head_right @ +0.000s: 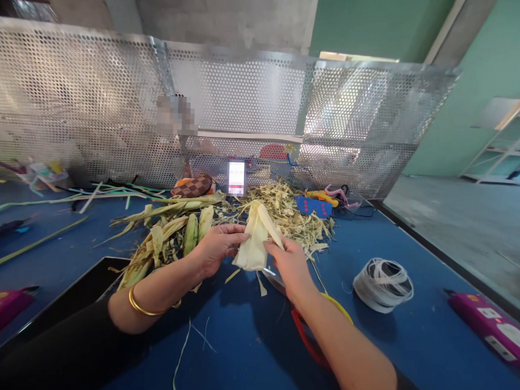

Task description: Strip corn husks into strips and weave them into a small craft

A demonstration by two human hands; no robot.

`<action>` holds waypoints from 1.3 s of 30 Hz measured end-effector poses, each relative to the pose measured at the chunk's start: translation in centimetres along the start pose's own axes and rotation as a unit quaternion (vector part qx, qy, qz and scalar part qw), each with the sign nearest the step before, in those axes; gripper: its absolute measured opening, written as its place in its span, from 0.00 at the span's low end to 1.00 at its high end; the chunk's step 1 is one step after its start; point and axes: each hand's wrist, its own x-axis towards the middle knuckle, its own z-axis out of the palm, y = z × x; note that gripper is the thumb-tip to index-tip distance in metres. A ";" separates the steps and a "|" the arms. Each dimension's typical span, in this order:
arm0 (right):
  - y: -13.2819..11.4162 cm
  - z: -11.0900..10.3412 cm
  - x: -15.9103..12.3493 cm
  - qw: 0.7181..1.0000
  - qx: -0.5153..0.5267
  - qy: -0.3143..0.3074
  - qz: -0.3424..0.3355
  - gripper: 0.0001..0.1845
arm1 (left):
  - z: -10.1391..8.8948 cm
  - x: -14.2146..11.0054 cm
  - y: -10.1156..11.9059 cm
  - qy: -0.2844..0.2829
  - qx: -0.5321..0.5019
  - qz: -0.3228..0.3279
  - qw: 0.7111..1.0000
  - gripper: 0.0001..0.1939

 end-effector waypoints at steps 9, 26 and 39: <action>-0.7 -0.3 0.0 0.999 0.009 -0.024 -0.024 0.22 | -2.0 1.6 -0.1 0.012 0.246 0.039 0.968 0.05; -0.9 -0.5 -0.5 0.989 0.014 -0.143 -0.019 0.16 | -1.4 0.3 1.7 -0.068 -0.032 0.135 0.988 0.12; -2.1 -1.7 0.2 0.998 -0.003 -0.047 -0.035 0.17 | -3.5 1.7 3.2 -0.045 0.063 0.150 0.986 0.09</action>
